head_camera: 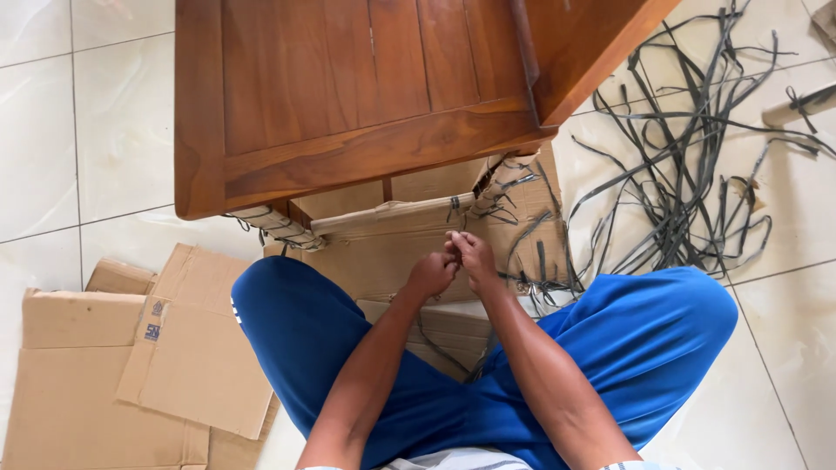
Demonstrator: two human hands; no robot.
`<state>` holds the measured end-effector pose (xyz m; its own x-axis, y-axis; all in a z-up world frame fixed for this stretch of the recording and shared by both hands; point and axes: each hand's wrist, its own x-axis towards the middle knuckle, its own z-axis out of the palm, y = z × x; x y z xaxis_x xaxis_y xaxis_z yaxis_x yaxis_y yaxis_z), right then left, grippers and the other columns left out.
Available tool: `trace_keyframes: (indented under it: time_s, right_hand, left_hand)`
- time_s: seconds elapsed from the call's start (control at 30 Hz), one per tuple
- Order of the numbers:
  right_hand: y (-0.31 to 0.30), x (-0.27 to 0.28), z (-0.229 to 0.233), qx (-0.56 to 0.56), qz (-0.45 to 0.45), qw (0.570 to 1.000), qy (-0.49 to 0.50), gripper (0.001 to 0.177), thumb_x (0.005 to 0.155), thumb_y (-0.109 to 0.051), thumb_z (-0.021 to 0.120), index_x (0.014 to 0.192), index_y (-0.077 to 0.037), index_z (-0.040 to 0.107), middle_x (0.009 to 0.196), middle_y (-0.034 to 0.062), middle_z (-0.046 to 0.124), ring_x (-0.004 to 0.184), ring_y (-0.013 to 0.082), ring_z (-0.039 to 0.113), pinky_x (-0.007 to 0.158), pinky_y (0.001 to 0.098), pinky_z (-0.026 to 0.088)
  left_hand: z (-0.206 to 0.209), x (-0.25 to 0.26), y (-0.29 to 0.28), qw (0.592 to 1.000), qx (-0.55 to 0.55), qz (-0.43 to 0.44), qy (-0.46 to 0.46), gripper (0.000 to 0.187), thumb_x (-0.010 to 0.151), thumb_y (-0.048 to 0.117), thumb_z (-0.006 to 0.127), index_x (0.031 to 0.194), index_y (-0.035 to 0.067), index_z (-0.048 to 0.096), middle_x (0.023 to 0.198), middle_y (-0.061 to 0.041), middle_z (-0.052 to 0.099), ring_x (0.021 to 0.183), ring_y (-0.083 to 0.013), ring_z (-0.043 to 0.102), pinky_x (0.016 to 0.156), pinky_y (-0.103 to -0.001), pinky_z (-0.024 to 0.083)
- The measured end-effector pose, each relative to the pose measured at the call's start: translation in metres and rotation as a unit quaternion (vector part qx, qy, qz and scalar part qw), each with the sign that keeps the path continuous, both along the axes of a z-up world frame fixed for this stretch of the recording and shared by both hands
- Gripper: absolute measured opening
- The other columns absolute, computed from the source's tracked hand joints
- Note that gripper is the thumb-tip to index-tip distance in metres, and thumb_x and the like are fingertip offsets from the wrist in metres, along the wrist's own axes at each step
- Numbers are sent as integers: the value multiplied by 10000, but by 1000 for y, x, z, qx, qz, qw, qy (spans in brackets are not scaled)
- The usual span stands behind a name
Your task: Tying protective plastic straps around the legs and frame of a wooden chair.
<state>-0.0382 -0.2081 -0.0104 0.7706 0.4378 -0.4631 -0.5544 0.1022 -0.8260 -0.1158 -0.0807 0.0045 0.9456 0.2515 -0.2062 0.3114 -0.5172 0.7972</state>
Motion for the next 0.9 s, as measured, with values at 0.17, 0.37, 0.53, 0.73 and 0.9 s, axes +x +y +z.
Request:
trace_keyframes:
  time_s: [0.17,0.37,0.53,0.73,0.9]
  right_hand:
    - [14,-5,-4,-39,5,999,-8,233,999,-226,666,1159,-56,665,860,41,708,724,113,654,608,268,496]
    - [29,-13,-5,-86,53,991,90,232,970,-170,673,1144,-23,631,823,63,696,693,170,682,563,309,483]
    - [50,-9,7,-94,58,985,136,230,980,-183,647,1183,-75,642,843,36,688,742,171,711,591,289,527]
    - [75,7,-1,-26,4,980,196,246,1003,-212,601,1241,-151,624,863,2,664,790,168,713,630,301,555]
    - [100,20,-33,35,-26,971,236,213,1000,-182,559,1199,-174,636,864,7,663,793,170,706,649,316,548]
  left_hand:
    - [43,10,50,984,178,-16,-23,219,913,285,645,904,96,754,978,-178,728,964,-390,678,857,-529,529]
    - [114,29,109,946,218,72,-229,121,872,177,691,954,94,722,1002,-160,717,1025,-412,656,912,-500,496]
    - [95,44,120,978,155,54,-127,220,914,261,687,1061,118,767,1012,-166,737,1009,-396,679,906,-494,501]
    - [33,57,121,976,150,99,-123,307,948,342,664,1062,71,750,1031,-210,742,982,-434,681,853,-534,502]
    - [-8,62,121,961,182,149,-146,308,911,297,652,1049,35,738,997,-241,730,933,-474,668,809,-560,503]
